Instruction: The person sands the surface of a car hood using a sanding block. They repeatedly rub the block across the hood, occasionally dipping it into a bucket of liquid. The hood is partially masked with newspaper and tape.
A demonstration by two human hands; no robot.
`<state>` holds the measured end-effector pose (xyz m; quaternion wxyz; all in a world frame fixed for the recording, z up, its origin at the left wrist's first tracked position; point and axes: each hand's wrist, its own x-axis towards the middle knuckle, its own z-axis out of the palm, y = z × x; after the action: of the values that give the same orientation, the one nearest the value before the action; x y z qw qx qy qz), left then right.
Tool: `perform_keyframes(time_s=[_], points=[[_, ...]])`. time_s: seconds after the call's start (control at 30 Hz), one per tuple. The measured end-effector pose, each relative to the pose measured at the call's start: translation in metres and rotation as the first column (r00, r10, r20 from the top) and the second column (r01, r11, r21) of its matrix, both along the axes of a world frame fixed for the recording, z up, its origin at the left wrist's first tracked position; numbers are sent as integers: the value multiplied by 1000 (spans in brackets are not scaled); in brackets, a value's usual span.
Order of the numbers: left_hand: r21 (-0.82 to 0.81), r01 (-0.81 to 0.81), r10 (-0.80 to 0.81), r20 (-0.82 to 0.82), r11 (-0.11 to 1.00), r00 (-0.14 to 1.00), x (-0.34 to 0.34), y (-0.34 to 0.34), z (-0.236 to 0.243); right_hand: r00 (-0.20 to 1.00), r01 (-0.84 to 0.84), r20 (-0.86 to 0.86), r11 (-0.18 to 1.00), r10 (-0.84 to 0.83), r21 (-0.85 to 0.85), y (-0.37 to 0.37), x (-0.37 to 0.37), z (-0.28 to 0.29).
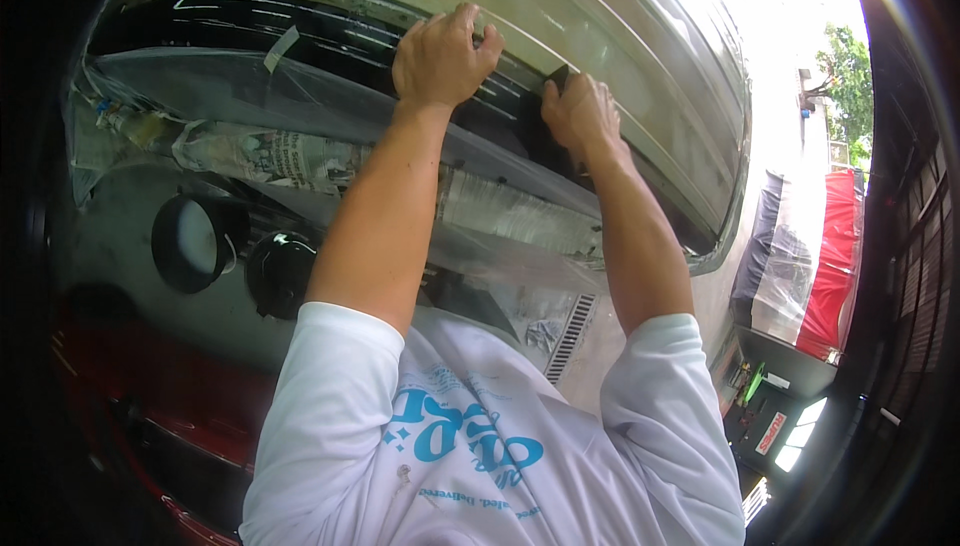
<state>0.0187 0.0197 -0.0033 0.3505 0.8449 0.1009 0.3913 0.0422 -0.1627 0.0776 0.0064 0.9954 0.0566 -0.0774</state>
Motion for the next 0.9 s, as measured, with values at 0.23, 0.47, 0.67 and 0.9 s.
perform_keyframes(time_s=[0.23,0.47,0.67,0.9], points=[[15,-3,2,32,1000,999,1,1,2,998,52,-24,999,-52,-7,-32,4,3],[-1,23,-23,-50,1000,998,-1,3,1,1000,-3,4,999,3,-53,-1,-8,7],[-32,42,-44,-57,999,997,-3,1,3,997,39,67,993,-31,-108,-6,-14,2],[-42,31,-33,-49,999,998,-2,3,1,992,0,124,999,6,-51,-7,-15,-5]])
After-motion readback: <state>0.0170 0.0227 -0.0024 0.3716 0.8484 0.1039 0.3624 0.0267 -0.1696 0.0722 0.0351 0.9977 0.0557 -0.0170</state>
